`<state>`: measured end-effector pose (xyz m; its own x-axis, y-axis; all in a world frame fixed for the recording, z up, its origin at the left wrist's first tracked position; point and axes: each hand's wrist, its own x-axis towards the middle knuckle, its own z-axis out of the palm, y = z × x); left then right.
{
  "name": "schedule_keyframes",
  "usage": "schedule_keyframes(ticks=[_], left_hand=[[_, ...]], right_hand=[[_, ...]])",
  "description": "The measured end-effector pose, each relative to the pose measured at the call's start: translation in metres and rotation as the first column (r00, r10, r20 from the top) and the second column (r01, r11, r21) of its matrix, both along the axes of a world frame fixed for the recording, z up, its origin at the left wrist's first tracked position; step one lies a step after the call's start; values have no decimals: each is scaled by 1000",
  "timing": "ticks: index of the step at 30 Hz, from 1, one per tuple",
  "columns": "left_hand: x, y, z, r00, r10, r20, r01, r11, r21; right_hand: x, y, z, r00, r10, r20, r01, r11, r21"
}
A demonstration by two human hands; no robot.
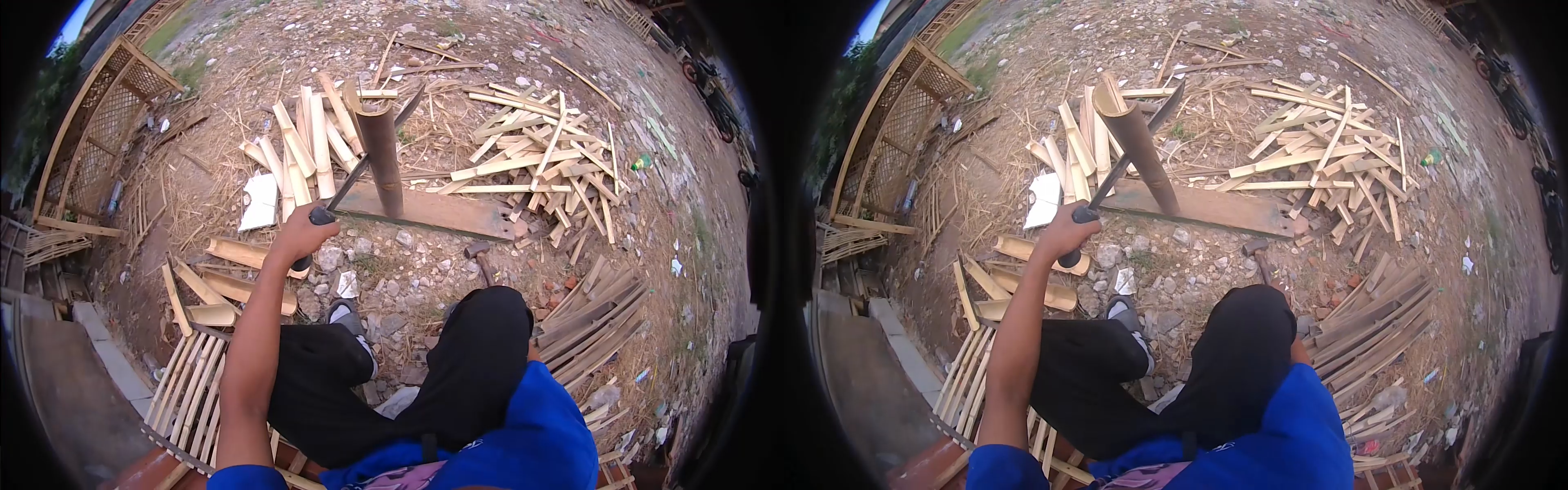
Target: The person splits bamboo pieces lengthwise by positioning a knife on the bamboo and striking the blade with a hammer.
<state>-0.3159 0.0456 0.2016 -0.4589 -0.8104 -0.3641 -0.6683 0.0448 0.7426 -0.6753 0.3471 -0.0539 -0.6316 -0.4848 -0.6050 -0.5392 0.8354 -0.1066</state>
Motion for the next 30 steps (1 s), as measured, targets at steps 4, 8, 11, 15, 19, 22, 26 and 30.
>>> schedule_keyframes(ticks=[4, 8, 11, 15, 19, 22, 26, 30], left_hand=[[-2, -1, 1, 999, 9, 39, -7, 999, -39], [1, -4, 5, 999, -39, 18, 40, 997, -62], [5, -8, 2, 999, -49, 22, 50, 998, -37], [7, -11, 3, 999, -27, 21, 26, 999, 26], [10, -12, -2, 999, -26, -45, 28, 999, 41], [8, -10, 4, 999, -14, -32, 16, 998, 59], [6, -6, 10, 1000, -27, 10, 26, 998, 50], [5, -3, 16, 997, -51, 51, 56, 994, -93]], right_hand=[[-3, -6, 2, 1000, 9, 10, -9, 1000, -24], [-8, -17, 5, 997, 28, 68, -19, 992, -126], [-24, -43, 19, 968, 64, 241, 18, 945, -325], [-7, -100, 172, 879, 155, 450, 143, 815, -561], [12, -145, 301, 794, 216, 568, 333, 627, -705], [30, -169, 346, 844, 283, 455, 274, 501, -821], [48, -182, 333, 962, 269, 52, -68, 421, -904], [52, -180, 302, 918, 384, -104, -321, 562, -763]])
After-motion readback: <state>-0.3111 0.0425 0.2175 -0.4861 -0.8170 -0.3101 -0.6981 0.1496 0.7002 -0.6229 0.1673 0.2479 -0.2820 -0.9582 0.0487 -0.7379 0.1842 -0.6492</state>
